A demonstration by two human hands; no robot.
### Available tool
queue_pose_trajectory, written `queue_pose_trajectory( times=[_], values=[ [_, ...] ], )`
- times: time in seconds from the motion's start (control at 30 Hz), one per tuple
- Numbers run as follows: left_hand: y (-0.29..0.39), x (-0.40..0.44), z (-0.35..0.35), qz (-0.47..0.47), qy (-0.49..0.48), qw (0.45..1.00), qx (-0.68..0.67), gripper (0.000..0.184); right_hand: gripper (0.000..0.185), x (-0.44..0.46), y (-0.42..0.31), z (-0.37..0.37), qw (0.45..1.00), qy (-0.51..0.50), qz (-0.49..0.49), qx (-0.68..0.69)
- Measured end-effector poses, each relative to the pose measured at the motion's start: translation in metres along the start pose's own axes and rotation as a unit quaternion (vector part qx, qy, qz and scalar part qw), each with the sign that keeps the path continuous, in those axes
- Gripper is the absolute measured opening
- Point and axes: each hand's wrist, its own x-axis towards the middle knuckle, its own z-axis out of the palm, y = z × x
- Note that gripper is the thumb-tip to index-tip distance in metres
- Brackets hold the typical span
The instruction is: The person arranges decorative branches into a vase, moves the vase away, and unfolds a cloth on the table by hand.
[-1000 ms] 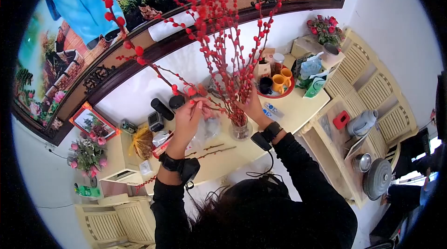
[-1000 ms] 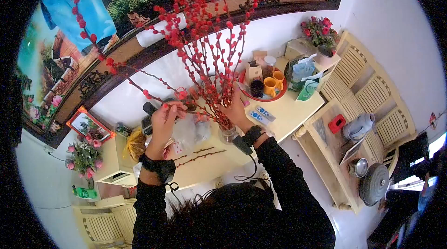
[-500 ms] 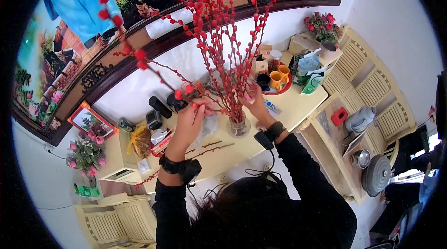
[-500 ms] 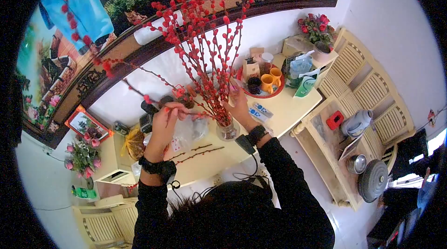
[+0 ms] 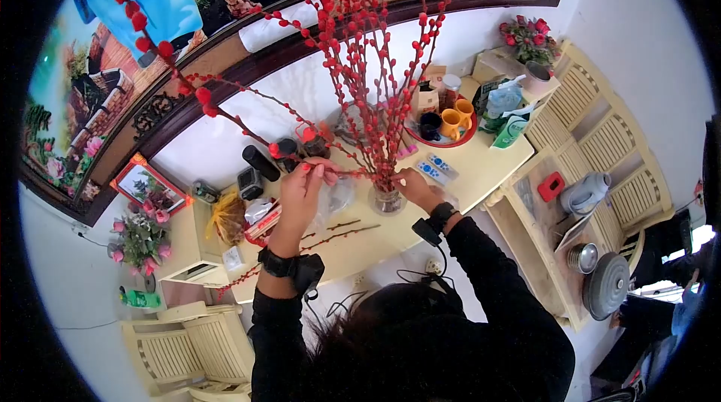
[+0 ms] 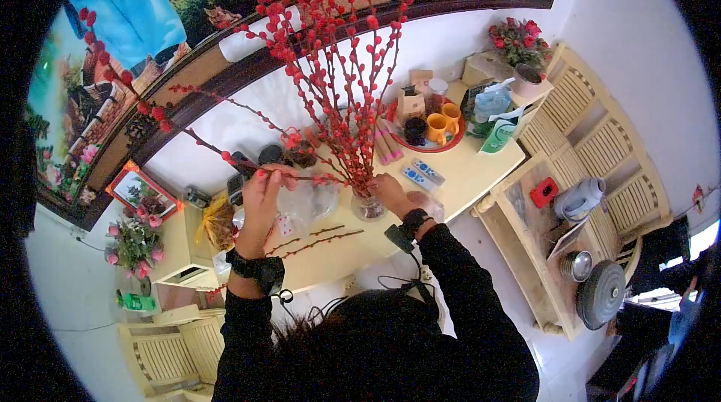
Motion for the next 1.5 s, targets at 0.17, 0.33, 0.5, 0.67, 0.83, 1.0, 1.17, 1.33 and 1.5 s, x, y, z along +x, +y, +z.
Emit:
queue_pose_trajectory(
  times=[0.17,0.33,0.5,0.67,0.83,1.0,1.17,1.33,1.5],
  values=[
    [0.005,0.003,0.002,0.014,0.024,1.0,-0.014,0.017,0.02,0.008,-0.002,0.022,0.999,-0.029,-0.011,0.034],
    [0.012,0.002,0.002,0.033,0.044,0.998,-0.037,0.017,0.02,0.013,-0.018,0.025,0.999,-0.022,0.024,-0.001],
    [0.019,0.003,0.0,0.049,0.047,0.997,-0.029,0.016,0.019,0.017,-0.024,0.022,0.998,0.005,0.012,-0.059],
    [0.012,0.005,-0.006,0.027,0.053,0.998,-0.03,0.018,0.021,0.016,-0.009,0.022,0.998,-0.038,0.015,-0.057],
    [0.018,0.008,-0.004,0.02,0.076,0.997,-0.021,0.022,0.022,0.02,-0.01,0.019,0.998,-0.047,-0.011,-0.04],
    [0.01,0.01,-0.01,0.015,0.06,0.998,-0.032,0.018,0.026,0.024,-0.001,0.02,0.994,-0.079,-0.014,-0.074],
    [-0.008,0.013,-0.004,-0.022,0.048,0.995,-0.083,0.017,0.029,0.019,0.005,0.024,0.987,-0.081,-0.007,-0.142],
    [-0.008,0.015,-0.003,-0.02,0.045,0.998,-0.029,0.021,0.029,0.021,-0.001,0.019,0.979,-0.101,-0.008,-0.179],
    [-0.003,0.017,-0.007,-0.034,0.094,0.993,-0.065,0.022,0.028,0.024,-0.004,0.021,0.971,-0.114,0.018,-0.209]
  ],
)
